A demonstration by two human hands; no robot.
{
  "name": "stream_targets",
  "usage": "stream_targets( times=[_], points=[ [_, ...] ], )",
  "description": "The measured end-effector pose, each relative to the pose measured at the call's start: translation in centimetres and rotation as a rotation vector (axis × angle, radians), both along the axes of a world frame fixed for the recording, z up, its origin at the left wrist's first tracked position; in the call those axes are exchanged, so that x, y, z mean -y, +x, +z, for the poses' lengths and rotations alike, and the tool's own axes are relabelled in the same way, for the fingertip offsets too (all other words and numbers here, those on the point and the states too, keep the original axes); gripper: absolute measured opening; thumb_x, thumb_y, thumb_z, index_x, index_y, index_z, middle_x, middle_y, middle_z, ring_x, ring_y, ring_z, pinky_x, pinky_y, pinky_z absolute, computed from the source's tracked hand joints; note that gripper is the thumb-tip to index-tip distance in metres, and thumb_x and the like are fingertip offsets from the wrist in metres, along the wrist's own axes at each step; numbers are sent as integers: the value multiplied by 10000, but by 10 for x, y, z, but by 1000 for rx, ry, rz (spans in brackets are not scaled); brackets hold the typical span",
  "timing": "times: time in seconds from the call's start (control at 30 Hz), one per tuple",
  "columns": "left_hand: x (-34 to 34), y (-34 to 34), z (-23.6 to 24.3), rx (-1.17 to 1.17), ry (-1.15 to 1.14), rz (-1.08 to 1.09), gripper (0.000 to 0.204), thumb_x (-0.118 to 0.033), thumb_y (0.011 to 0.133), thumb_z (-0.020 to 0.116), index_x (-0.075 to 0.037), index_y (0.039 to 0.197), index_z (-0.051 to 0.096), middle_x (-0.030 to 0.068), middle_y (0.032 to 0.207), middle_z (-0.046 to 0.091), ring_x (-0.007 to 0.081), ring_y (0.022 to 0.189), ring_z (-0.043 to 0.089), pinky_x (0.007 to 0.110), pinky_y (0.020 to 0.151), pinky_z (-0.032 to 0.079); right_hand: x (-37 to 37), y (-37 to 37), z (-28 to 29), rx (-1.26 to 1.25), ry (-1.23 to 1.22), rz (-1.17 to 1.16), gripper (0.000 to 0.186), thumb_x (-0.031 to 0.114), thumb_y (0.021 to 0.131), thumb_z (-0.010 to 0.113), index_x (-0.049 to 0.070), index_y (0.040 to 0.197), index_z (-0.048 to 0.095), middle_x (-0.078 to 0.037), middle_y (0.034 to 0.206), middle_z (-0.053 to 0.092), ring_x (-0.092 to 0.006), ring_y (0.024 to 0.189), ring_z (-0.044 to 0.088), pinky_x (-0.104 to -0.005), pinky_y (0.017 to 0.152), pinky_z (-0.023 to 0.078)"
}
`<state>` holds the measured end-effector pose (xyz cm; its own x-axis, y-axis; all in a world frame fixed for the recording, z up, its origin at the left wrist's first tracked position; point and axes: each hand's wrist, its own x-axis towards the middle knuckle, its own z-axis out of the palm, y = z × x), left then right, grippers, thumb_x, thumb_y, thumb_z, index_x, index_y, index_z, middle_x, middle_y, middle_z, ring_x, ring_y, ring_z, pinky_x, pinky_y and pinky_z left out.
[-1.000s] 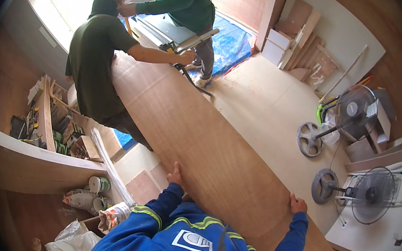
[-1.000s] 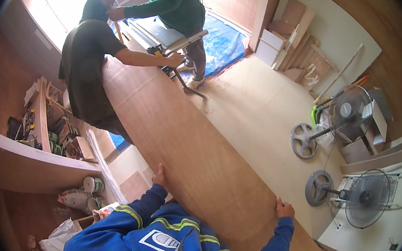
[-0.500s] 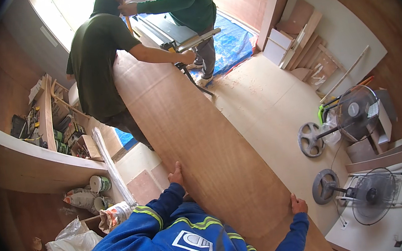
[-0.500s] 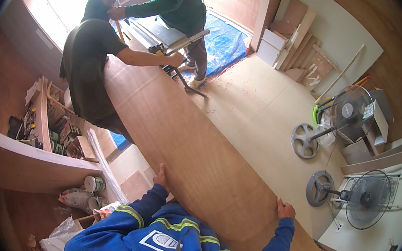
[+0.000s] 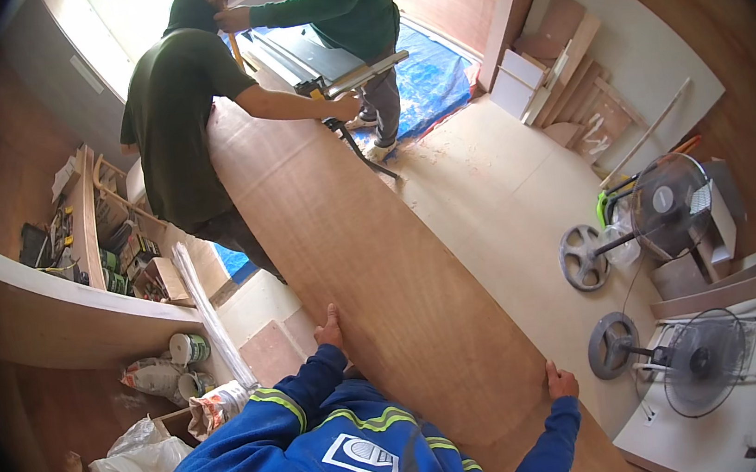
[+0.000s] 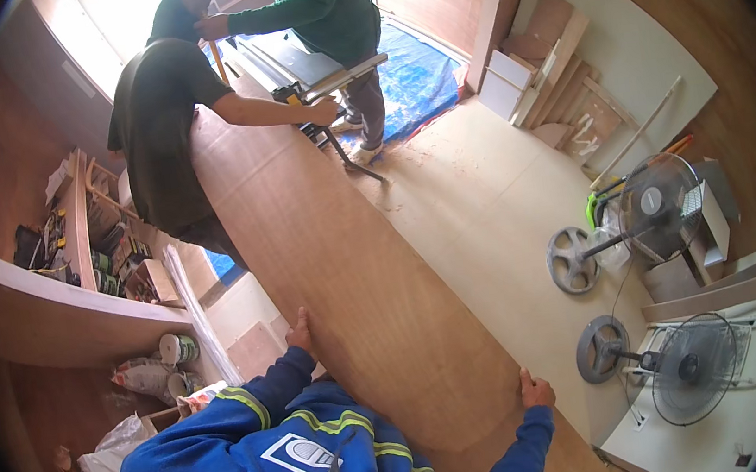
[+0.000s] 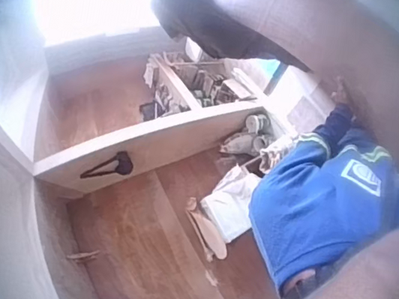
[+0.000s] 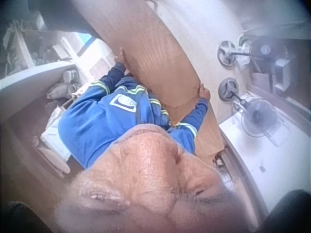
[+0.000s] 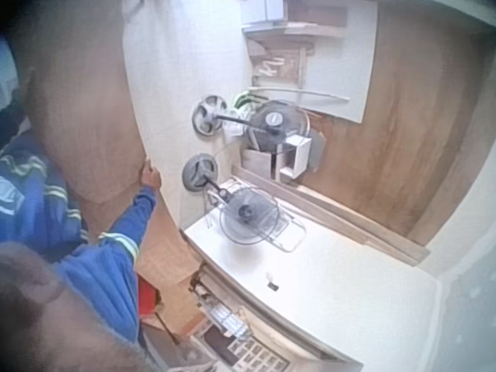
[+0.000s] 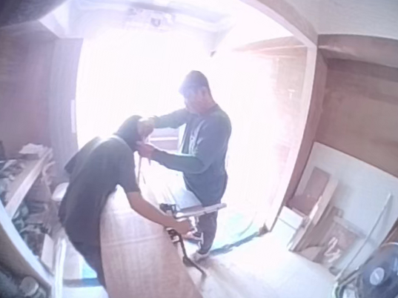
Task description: The person, assisted by others, feeds a large wooden board through a table saw using their hands and a push tool.
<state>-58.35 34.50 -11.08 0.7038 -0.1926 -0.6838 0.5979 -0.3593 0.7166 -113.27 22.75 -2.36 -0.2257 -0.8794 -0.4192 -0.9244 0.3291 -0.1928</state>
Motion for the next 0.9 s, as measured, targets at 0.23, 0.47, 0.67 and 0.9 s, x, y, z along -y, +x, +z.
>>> stream_targets(
  times=[0.23, 0.47, 0.67, 0.9],
  points=[
    [0, 1, -5, 8, 12, 16, 838, -509, 850, 695, 45, 1385, 364, 203, 1288, 538, 325, 1101, 599, 445, 920, 525, 0, 1, 2, 14, -6, -6, 804, 754, 828, 455, -7, 769, 709, -234, 801, 684, -397, 812, 657, -474, 755, 489],
    [3, -5, 5, -25, -34, 42, 826, -504, 854, 692, 35, 1388, 363, 197, 1305, 531, 334, 1120, 588, 463, 936, 516, 0, -2, -3, -1, 10, -8, 805, 751, 829, 451, -4, 844, 730, -247, 869, 690, -405, 883, 662, -475, 794, 494],
    [4, -5, 4, -35, -55, 51, 795, -494, 870, 678, 25, 1387, 369, 195, 1305, 532, 333, 1122, 587, 468, 938, 515, 2, -3, -4, -18, 41, 2, 805, 745, 838, 441, -5, 885, 730, -248, 904, 691, -411, 916, 658, -477, 820, 495],
    [6, -6, 3, -48, -75, 51, 747, -469, 885, 669, 26, 1370, 392, 190, 1272, 557, 322, 1079, 611, 452, 911, 533, -2, -6, -9, -2, -53, 23, 794, 714, 862, 453, -35, 815, 709, -269, 832, 671, -425, 842, 648, -478, 768, 483]
  ],
)
